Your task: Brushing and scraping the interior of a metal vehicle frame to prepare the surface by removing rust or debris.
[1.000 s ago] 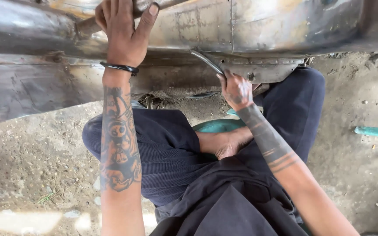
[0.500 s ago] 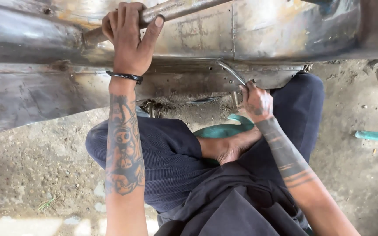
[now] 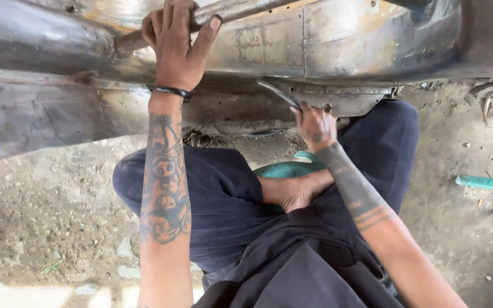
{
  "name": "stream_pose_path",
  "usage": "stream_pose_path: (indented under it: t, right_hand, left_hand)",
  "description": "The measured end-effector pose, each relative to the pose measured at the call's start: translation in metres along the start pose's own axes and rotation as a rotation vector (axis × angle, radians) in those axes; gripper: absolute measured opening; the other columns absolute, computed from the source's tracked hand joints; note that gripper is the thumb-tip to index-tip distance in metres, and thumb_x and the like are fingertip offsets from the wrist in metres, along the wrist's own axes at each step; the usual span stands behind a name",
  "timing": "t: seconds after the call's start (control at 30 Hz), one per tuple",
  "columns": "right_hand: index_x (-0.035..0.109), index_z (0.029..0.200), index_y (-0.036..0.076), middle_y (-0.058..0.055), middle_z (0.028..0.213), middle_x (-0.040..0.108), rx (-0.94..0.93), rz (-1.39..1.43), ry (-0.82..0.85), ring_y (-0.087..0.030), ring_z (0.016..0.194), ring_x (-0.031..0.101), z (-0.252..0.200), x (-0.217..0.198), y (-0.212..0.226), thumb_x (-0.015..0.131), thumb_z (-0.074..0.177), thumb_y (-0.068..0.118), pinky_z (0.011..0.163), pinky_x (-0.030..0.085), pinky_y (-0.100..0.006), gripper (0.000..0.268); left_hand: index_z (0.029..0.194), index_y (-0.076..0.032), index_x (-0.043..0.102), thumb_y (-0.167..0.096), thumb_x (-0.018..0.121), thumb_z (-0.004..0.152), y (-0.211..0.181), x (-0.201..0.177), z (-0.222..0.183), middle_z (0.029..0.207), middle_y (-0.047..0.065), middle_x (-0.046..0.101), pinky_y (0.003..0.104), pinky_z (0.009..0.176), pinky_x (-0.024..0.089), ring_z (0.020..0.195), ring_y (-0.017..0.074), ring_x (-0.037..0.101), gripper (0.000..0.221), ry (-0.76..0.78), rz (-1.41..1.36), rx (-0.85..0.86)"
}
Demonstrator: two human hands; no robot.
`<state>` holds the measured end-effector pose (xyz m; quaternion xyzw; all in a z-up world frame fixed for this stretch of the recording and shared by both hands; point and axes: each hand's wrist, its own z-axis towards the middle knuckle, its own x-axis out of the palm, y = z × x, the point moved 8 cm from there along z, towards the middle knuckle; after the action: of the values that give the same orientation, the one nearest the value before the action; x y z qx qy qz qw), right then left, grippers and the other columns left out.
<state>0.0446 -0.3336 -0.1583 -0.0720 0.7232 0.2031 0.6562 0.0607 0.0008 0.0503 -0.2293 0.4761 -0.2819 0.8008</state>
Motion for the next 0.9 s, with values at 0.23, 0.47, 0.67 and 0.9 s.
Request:
stream_pose_path:
  t: [0.23, 0.47, 0.67, 0.9]
  right_hand:
    - [0.062, 0.099, 0.011, -0.015, 0.063, 0.064, 0.086, -0.070, -0.125, -0.042, 0.053, 0.065, -0.037, -0.017, -0.043, 0.047, 0.111, 0.044, 0.043, 0.050, -0.053, 0.038]
    - [0.058, 0.104, 0.007, -0.016, 0.075, 0.066, 0.041, 0.178, -0.009, -0.045, 0.061, 0.064, -0.035, -0.048, -0.004, 0.043, 0.110, 0.041, 0.050, 0.046, -0.056, 0.037]
    - [0.056, 0.098, 0.003, -0.015, 0.075, 0.058, 0.156, 0.613, -0.055, -0.033, 0.065, 0.055, -0.061, -0.045, -0.019, 0.042, 0.110, 0.029, 0.063, 0.038, -0.045, 0.032]
    - [0.059, 0.099, 0.010, 0.001, 0.088, 0.057, 0.307, 1.182, -0.190, -0.006, 0.072, 0.046, -0.064, -0.029, -0.029, 0.049, 0.107, 0.046, 0.067, 0.040, -0.022, 0.038]
  left_hand:
    - [0.112, -0.010, 0.051, -0.067, 0.031, 0.104, 0.006, 0.004, 0.001, 0.106, 0.005, 0.044, 0.047, 0.096, 0.025, 0.103, 0.0258, 0.040, 0.061, 0.013, -0.004, -0.027]
    - [0.112, -0.009, 0.052, -0.069, 0.032, 0.103, 0.008, 0.006, 0.003, 0.104, 0.006, 0.043, 0.042, 0.095, 0.028, 0.103, 0.0250, 0.040, 0.064, 0.028, 0.000, -0.052]
    - [0.112, -0.009, 0.052, -0.061, 0.034, 0.107, -0.004, 0.001, -0.006, 0.105, 0.007, 0.046, 0.048, 0.101, 0.024, 0.103, 0.0277, 0.042, 0.056, -0.147, 0.092, 0.023]
    - [0.129, -0.007, 0.048, -0.059, 0.045, 0.103, 0.013, 0.023, -0.028, 0.127, 0.014, 0.047, 0.058, 0.115, 0.021, 0.123, 0.0320, 0.043, 0.058, -0.370, 0.209, 0.044]
